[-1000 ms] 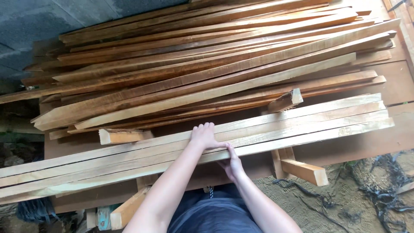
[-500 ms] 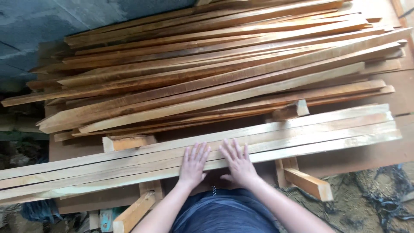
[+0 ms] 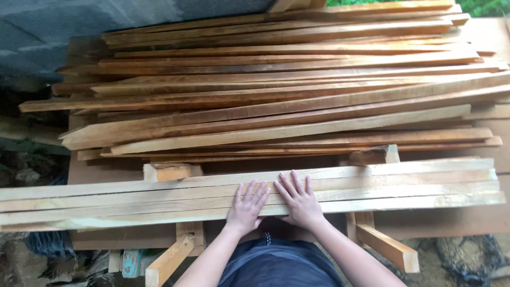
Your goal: Organizing thin wooden slats into a stack and then securing them with a black plastic strap and tensioning tool.
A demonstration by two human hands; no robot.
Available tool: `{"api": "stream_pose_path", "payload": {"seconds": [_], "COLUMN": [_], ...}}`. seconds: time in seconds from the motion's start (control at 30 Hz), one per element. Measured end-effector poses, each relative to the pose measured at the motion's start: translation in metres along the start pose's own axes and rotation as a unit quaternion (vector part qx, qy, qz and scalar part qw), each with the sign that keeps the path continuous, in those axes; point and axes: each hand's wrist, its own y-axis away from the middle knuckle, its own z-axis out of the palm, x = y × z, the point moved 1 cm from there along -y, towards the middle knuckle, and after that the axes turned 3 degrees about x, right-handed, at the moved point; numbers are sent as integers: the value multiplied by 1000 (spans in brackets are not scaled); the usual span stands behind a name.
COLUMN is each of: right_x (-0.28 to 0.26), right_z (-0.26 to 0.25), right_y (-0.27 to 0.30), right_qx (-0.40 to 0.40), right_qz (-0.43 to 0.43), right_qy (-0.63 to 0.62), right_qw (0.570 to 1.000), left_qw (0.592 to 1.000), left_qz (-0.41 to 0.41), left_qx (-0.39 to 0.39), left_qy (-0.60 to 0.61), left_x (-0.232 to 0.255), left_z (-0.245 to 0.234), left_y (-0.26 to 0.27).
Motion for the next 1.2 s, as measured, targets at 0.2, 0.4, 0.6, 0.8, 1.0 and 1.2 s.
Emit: {"api": "stream_pose_path", "payload": {"seconds": [0.2,0.4,0.6,0.8,1.0,1.2], "right_x": [-3,-49,-168,-301,-364,-374], "right_z": [1,-11,-27,-56,-89,-94], "right_y": [2,-38,-105,-206,-278,-313], "right_qx": [56,268,159,5,-173,-284], "right_qz": [26,-92,-100,-90,10,60], "right_qy": [-53,-297,-496,-375,-155,-125], "right_qw": [997,912,848,923,973,949], "left_qw": [990,876,833,575,17,-8], "left_qz": [-61,-275,-314,-583,-617,-549], "left_qx": [-60,-135,-83,403,295,281], "left_qy": [111,373,447,409,729,787], "left_x": [2,-8,-80,-154,-203,-216], "left_z": [-39,-50,-235,-192,-148,-102], "left_y": [-6,-1,87,211,223,209]}}
